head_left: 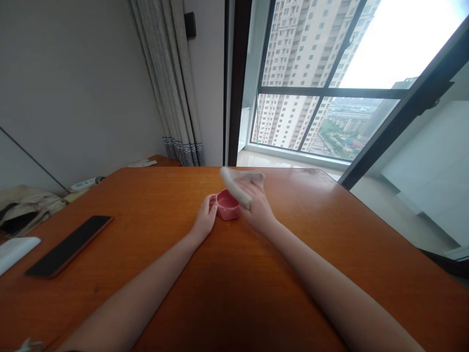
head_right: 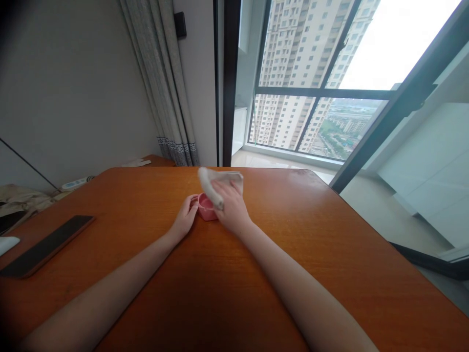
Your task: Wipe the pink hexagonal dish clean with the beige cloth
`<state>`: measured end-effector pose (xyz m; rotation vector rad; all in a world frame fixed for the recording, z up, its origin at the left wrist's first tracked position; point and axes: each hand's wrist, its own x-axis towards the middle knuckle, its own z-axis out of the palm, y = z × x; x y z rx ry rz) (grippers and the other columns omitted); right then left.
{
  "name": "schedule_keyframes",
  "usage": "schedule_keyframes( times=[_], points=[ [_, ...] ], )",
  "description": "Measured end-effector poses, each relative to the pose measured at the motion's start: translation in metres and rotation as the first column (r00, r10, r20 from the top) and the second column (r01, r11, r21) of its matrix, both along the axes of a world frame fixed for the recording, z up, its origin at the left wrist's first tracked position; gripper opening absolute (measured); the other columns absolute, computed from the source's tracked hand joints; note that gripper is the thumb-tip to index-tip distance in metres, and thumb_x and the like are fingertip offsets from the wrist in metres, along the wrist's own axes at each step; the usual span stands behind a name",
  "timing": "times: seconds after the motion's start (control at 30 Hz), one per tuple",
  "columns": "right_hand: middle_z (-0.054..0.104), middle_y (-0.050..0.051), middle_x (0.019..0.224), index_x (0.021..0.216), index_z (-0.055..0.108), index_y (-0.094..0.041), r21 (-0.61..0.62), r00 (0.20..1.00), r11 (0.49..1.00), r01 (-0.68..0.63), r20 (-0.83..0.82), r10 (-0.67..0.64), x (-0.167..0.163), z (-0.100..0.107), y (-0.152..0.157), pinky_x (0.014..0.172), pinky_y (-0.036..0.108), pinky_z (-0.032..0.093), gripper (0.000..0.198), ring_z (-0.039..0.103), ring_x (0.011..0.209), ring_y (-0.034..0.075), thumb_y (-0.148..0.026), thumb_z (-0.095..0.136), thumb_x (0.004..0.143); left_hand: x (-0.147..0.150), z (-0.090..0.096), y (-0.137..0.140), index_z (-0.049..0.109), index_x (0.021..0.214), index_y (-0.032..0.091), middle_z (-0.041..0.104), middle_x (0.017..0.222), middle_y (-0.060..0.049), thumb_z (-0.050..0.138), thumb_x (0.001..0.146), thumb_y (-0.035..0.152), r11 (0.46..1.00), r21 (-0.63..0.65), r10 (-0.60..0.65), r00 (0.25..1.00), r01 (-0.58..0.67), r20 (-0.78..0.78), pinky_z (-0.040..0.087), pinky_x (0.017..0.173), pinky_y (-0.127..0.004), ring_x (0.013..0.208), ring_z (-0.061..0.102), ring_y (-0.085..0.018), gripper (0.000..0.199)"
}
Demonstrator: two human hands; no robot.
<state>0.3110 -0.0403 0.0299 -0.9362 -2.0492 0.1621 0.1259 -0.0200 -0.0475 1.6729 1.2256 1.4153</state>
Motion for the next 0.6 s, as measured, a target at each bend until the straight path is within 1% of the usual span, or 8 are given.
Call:
schedule_keyframes(
  times=[0.07, 0.1, 0.17, 0.3, 0.4, 0.5, 0.57, 0.6],
  points=[
    [0.063, 0.010, 0.100, 0.108, 0.055, -0.017, -0.008, 0.948, 0.993, -0.120, 0.297, 0.117, -0.005, -0.011, 0.001, 0.096, 0.042, 0.035, 0.034, 0.055, 0.098, 0.024, -0.019, 0.049, 0.075, 0.000, -0.001, 0.001, 0.047, 0.117, 0.020, 0.055, 0.125, -0.010, 0.046, 0.086, 0.033, 0.999, -0.021, -0.032, 0.999, 0.032, 0.022, 0.032, 0.105, -0.040, 0.118, 0.049, -0.020, 0.034],
    [0.063, 0.010, 0.099, 0.107, 0.055, -0.016, -0.023, 0.912, 0.990, -0.140, 0.386, 0.138, -0.008, -0.017, 0.003, 0.095, 0.041, 0.037, 0.033, 0.055, 0.096, 0.024, -0.019, 0.049, 0.075, 0.000, -0.001, 0.002, 0.046, 0.119, 0.020, 0.054, 0.126, -0.010, 0.046, 0.086, 0.035, 0.998, -0.041, -0.036, 0.999, 0.038, 0.029, 0.032, 0.106, -0.041, 0.119, 0.049, -0.020, 0.036],
    [0.063, 0.010, 0.097, 0.106, 0.055, -0.015, -0.013, 0.881, 0.993, -0.118, 0.461, 0.110, -0.010, -0.029, 0.006, 0.094, 0.039, 0.037, 0.031, 0.055, 0.093, 0.023, -0.020, 0.050, 0.076, 0.000, -0.002, 0.004, 0.044, 0.122, 0.020, 0.053, 0.129, -0.011, 0.046, 0.087, 0.039, 0.996, -0.081, -0.029, 0.999, 0.031, 0.028, 0.031, 0.106, -0.041, 0.121, 0.049, -0.020, 0.039],
    [0.062, 0.009, 0.094, 0.108, 0.053, -0.015, 0.091, 0.883, 0.995, -0.044, 0.469, -0.003, -0.012, -0.046, 0.013, 0.098, 0.040, 0.032, 0.031, 0.052, 0.091, 0.023, -0.020, 0.051, 0.078, -0.001, -0.003, 0.005, 0.046, 0.121, 0.020, 0.053, 0.130, -0.011, 0.045, 0.087, 0.041, 0.996, -0.083, -0.043, 0.999, 0.045, 0.022, 0.030, 0.107, -0.041, 0.122, 0.048, -0.020, 0.040],
    [0.061, 0.008, 0.087, 0.098, 0.056, -0.015, 0.113, 0.884, 0.994, 0.003, 0.464, -0.055, -0.014, -0.053, 0.015, 0.092, 0.037, 0.035, 0.019, 0.051, 0.084, 0.021, -0.016, 0.046, 0.082, 0.002, 0.001, 0.002, 0.047, 0.118, 0.020, 0.053, 0.129, -0.011, 0.047, 0.086, 0.039, 0.992, -0.105, -0.058, 0.995, 0.066, 0.081, 0.031, 0.108, -0.040, 0.122, 0.048, -0.020, 0.037],
    [0.059, 0.006, 0.079, 0.090, 0.057, -0.016, 0.165, 0.885, 0.986, -0.026, 0.462, -0.054, -0.018, -0.055, 0.010, 0.083, 0.034, 0.037, 0.014, 0.049, 0.076, 0.019, -0.016, 0.044, 0.084, 0.011, 0.006, -0.008, 0.045, 0.119, 0.020, 0.051, 0.130, -0.010, 0.053, 0.083, 0.034, 0.991, -0.131, 0.008, 0.970, 0.025, 0.244, 0.033, 0.107, -0.038, 0.123, 0.047, -0.020, 0.040],
    [0.058, 0.006, 0.080, 0.090, 0.057, -0.016, 0.257, 0.894, 0.965, -0.048, 0.442, -0.073, -0.022, -0.055, 0.005, 0.079, 0.034, 0.036, 0.018, 0.048, 0.076, 0.019, -0.015, 0.039, 0.089, 0.019, 0.010, -0.016, 0.040, 0.123, 0.022, 0.054, 0.125, -0.010, 0.053, 0.082, 0.035, 0.984, -0.179, 0.050, 0.924, 0.021, 0.379, 0.039, 0.101, -0.037, 0.117, 0.051, -0.020, 0.045],
    [0.058, 0.006, 0.079, 0.089, 0.057, -0.016, 0.300, 0.900, 0.952, -0.055, 0.428, -0.083, -0.023, -0.055, 0.003, 0.079, 0.033, 0.036, 0.021, 0.048, 0.076, 0.019, -0.015, 0.036, 0.090, 0.023, 0.012, -0.020, 0.039, 0.124, 0.022, 0.056, 0.120, -0.009, 0.052, 0.083, 0.038, 0.978, -0.204, 0.049, 0.902, 0.045, 0.429, 0.043, 0.096, -0.037, 0.112, 0.055, -0.020, 0.046]
  ],
)
